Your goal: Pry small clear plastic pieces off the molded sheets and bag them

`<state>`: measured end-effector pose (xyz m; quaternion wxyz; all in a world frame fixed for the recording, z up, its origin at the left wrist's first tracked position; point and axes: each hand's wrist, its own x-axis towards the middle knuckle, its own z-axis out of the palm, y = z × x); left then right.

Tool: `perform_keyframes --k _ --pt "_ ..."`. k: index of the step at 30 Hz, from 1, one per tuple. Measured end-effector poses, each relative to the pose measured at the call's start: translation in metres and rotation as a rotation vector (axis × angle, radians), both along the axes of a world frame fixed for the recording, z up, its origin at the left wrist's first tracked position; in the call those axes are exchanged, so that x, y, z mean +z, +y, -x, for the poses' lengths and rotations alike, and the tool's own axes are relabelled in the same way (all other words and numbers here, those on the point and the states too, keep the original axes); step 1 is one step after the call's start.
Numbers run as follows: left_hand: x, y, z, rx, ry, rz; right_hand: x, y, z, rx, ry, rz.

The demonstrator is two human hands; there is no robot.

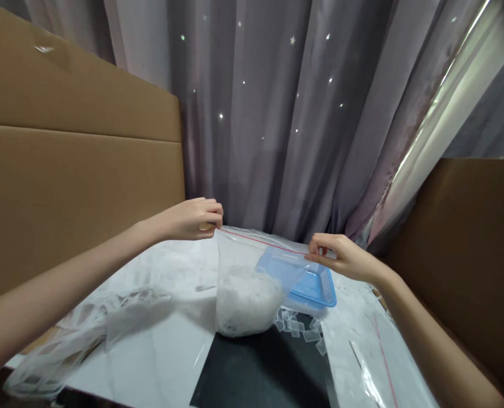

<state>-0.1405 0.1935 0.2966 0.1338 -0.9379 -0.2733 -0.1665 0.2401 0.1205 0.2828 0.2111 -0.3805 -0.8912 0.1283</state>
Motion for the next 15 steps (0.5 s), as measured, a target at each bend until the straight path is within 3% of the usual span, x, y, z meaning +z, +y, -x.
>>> perform_keyframes --k 4,10,13,15 --pt "-0.016 0.0 -0.002 0.01 -0.096 -0.093 -0.004 -0.003 0.001 -0.001 0.012 0.01" --pt "-0.04 -0.004 -0.005 0.049 -0.305 -0.08 -0.007 -0.013 0.003 0.017 0.017 0.04" --pt "-0.047 -0.006 -0.006 0.121 -0.587 0.038 -0.007 -0.02 0.003 0.052 -0.028 0.068" --pt "-0.044 -0.006 -0.006 0.2 -0.736 0.271 -0.007 -0.025 0.003 0.06 -0.056 0.073"
